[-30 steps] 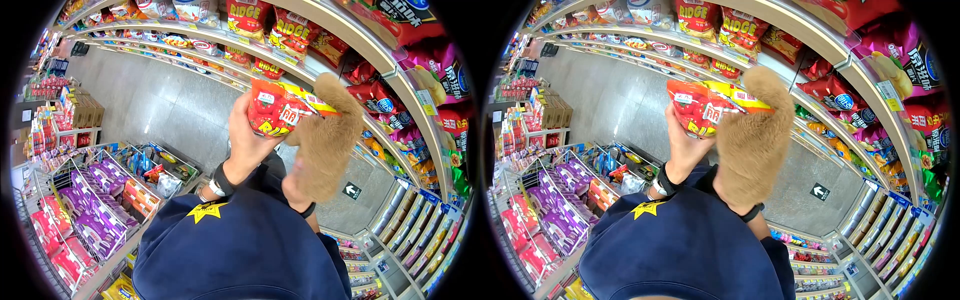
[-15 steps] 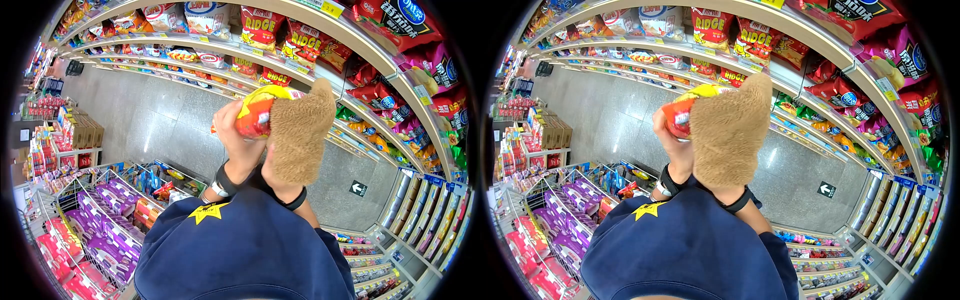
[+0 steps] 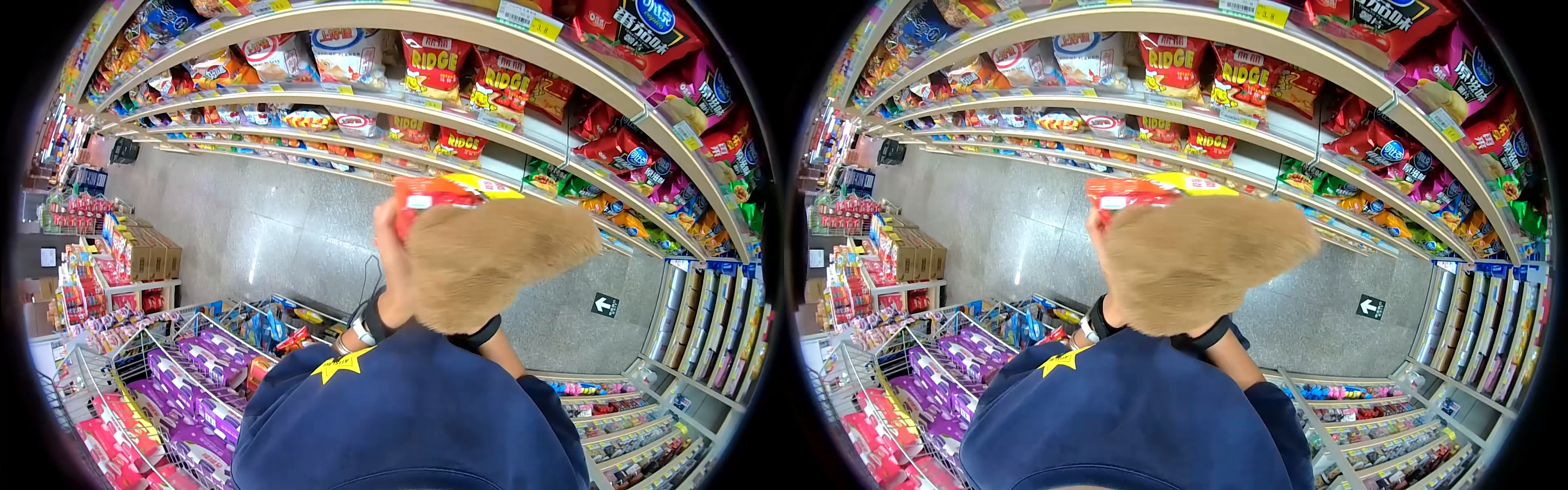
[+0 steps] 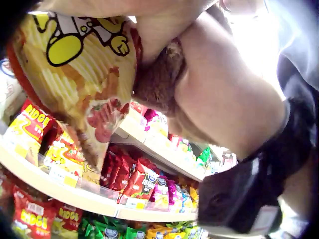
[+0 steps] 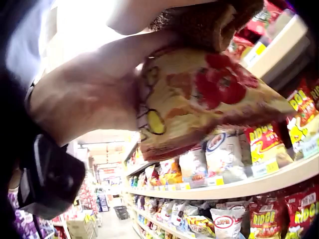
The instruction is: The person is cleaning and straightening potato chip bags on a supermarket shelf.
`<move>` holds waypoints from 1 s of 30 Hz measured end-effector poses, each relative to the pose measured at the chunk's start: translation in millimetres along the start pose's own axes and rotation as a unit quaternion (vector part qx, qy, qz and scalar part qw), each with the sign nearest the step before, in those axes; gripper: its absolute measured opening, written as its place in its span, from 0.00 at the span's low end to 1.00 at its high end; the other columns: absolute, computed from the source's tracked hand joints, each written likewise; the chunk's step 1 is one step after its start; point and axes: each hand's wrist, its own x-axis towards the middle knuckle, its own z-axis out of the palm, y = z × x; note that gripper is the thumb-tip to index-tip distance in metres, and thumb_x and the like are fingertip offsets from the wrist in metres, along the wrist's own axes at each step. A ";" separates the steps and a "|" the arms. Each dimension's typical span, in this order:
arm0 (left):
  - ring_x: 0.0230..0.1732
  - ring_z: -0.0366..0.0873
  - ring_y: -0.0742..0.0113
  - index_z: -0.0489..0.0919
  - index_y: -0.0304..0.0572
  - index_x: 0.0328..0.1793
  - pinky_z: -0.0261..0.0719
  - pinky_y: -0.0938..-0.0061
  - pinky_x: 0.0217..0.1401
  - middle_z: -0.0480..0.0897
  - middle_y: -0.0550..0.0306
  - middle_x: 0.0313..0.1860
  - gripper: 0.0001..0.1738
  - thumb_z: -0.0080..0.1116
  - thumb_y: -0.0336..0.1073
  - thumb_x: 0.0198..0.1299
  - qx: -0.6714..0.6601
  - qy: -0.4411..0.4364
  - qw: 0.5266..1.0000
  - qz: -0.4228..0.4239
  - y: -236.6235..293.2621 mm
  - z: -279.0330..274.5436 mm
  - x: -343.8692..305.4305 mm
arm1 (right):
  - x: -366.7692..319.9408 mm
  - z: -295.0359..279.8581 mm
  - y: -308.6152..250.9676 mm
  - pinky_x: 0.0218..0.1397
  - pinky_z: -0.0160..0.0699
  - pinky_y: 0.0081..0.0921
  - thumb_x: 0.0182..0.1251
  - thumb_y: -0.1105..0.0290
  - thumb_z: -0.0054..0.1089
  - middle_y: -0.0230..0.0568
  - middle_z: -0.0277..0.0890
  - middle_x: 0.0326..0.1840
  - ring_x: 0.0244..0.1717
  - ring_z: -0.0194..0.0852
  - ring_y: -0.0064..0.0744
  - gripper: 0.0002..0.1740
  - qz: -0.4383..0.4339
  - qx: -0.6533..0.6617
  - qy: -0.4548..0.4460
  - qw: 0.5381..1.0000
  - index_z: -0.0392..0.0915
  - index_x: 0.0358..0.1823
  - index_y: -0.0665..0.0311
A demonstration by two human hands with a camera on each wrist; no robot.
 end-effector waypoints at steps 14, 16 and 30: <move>0.60 0.71 0.64 0.46 0.38 0.72 0.73 0.69 0.61 0.68 0.47 0.61 0.51 0.72 0.26 0.50 -0.224 -0.106 0.948 -0.198 -9.1 -38.8 12.2 | 5.6 4.2 10.7 0.62 0.68 0.39 0.69 0.64 0.53 0.49 0.75 0.58 0.60 0.71 0.46 0.19 -0.016 0.063 -0.026 0.998 0.75 0.55 0.69; 0.59 0.71 0.64 0.52 0.37 0.72 0.71 0.71 0.61 0.70 0.51 0.61 0.37 0.54 0.50 0.68 -0.271 -0.047 0.939 -0.205 -30.0 -46.0 15.6 | 15.2 -1.5 -4.8 0.60 0.68 0.41 0.62 0.69 0.61 0.46 0.78 0.52 0.57 0.73 0.49 0.14 0.006 0.073 -0.106 0.992 0.80 0.49 0.63; 0.52 0.76 0.75 0.66 0.35 0.66 0.75 0.76 0.55 0.78 0.56 0.55 0.25 0.53 0.42 0.70 -0.289 -0.131 0.900 -0.300 -35.5 -61.5 36.8 | -11.6 -20.6 6.4 0.69 0.58 0.44 0.73 0.54 0.46 0.53 0.69 0.61 0.65 0.63 0.55 0.25 0.143 0.182 -0.256 0.939 0.71 0.60 0.66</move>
